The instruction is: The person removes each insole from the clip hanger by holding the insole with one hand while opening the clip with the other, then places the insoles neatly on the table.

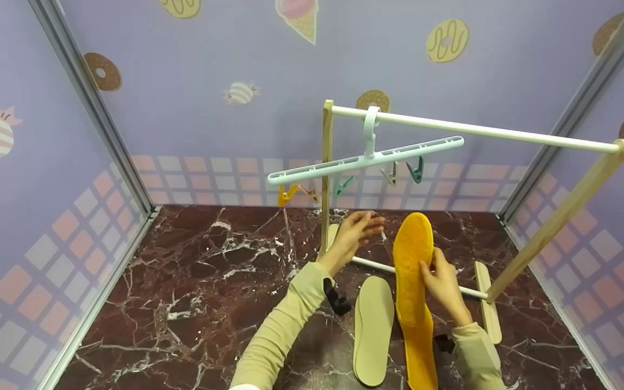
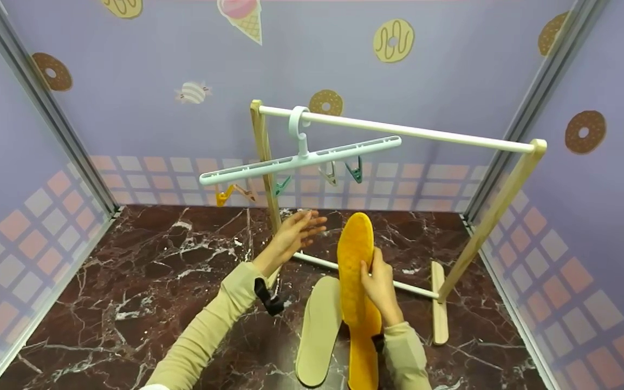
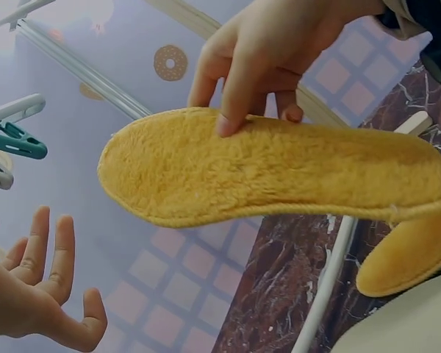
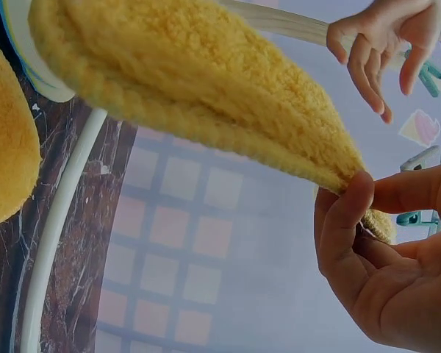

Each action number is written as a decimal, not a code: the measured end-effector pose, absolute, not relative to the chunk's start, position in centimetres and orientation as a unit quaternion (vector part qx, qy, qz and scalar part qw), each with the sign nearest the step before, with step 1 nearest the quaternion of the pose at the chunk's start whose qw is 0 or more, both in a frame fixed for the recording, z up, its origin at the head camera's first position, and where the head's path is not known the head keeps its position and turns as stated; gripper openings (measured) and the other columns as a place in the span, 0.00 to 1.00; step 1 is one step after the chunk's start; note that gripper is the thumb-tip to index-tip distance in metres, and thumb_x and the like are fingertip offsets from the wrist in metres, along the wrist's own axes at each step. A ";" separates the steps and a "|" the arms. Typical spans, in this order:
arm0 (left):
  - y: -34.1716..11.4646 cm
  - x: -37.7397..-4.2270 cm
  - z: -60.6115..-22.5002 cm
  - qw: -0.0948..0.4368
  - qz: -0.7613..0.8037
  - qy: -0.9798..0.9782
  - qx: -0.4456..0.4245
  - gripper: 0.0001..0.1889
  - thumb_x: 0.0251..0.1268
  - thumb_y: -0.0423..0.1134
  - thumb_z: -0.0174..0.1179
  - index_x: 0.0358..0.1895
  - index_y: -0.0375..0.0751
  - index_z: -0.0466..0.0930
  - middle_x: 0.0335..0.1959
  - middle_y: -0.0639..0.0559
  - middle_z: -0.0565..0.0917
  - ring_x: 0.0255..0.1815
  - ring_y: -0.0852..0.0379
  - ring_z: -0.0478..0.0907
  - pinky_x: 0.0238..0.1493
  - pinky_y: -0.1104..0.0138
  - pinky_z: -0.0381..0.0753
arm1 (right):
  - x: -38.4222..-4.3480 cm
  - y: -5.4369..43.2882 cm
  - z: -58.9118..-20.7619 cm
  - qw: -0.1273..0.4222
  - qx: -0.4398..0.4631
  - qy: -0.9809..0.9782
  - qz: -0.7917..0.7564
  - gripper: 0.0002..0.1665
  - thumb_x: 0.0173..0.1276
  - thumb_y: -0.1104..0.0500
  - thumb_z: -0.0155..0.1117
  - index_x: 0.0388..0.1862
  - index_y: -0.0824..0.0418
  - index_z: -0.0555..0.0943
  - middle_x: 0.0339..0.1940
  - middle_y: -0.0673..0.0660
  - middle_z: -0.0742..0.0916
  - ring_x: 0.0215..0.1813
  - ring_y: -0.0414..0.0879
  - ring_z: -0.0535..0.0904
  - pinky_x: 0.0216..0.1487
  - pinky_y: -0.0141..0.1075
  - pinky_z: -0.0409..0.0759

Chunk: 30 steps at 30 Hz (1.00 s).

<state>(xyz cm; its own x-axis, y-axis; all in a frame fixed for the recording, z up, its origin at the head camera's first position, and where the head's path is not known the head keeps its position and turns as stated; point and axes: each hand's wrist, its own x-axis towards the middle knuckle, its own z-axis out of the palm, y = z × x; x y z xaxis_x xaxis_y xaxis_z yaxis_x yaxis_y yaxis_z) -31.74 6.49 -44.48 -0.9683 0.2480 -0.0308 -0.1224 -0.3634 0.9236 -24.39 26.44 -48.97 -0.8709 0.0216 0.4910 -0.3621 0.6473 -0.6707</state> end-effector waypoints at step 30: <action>2.7 -29.0 -48.4 0.107 0.720 0.681 0.083 0.16 0.67 0.40 0.47 0.51 0.30 0.68 0.45 0.38 0.81 0.43 0.46 0.81 0.24 0.75 0.70 | -24.2 26.8 -50.1 0.217 0.059 -0.875 0.429 0.20 0.61 0.70 0.55 0.53 0.74 0.68 0.44 0.75 0.80 0.44 0.64 0.79 0.37 0.47 0.80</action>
<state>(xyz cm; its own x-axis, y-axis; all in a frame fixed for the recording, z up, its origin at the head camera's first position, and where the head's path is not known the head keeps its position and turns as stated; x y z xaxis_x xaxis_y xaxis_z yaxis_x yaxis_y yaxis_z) -29.00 2.65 -48.40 -0.9634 0.2670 -0.0255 -0.0402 -0.0498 0.9980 -24.16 26.83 -50.15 -0.8986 0.0838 0.4307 -0.2895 0.6245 -0.7254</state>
